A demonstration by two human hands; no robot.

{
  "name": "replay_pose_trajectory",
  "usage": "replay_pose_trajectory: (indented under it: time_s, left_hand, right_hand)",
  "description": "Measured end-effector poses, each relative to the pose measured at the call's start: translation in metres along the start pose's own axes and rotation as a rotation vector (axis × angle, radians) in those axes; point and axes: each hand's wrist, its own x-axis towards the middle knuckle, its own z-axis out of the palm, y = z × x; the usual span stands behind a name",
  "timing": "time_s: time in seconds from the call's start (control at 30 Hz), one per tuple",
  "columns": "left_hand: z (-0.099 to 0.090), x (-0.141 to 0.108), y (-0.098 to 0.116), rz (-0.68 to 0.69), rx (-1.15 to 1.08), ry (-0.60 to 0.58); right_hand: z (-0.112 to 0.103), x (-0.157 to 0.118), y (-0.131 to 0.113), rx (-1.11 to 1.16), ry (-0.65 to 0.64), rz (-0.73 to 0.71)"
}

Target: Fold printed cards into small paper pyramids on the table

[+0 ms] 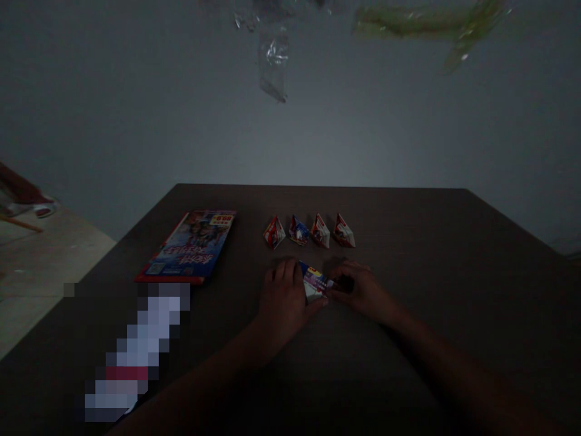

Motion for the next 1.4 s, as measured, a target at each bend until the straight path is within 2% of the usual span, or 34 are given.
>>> replay_pose_trajectory:
  time_s: [0.13, 0.27, 0.4, 0.67, 0.9, 1.0, 1.17, 1.4]
  left_hand:
    - [0.001, 0.002, -0.002, 0.039, -0.064, -0.006]
    - [0.0, 0.004, -0.002, 0.074, -0.142, -0.015]
    - [0.003, 0.005, -0.002, 0.098, -0.195, -0.006]
    - [0.003, 0.004, 0.0, 0.112, -0.17, -0.009]
    - [-0.001, 0.005, 0.001, 0.118, -0.119, -0.053]
    - [0.0, 0.005, 0.002, 0.115, -0.103, -0.117]
    - [-0.001, 0.004, 0.003, 0.051, -0.1, -0.193]
    - [0.002, 0.006, -0.001, 0.049, -0.234, -0.213]
  right_hand:
    - [0.002, 0.0, 0.001, 0.108, 0.04, 0.009]
    - [0.0, -0.002, -0.006, 0.253, -0.002, 0.076]
    - [-0.003, -0.004, -0.012, 0.293, 0.002, 0.116]
    - [-0.003, -0.005, -0.015, 0.537, 0.079, 0.175]
    - [-0.003, -0.008, -0.022, 0.657, -0.046, 0.135]
    - [-0.004, -0.009, -0.024, 0.61, -0.085, 0.046]
    - [-0.005, -0.009, -0.026, 0.385, -0.084, -0.203]
    - [-0.008, -0.008, -0.028, 0.292, -0.195, -0.406]
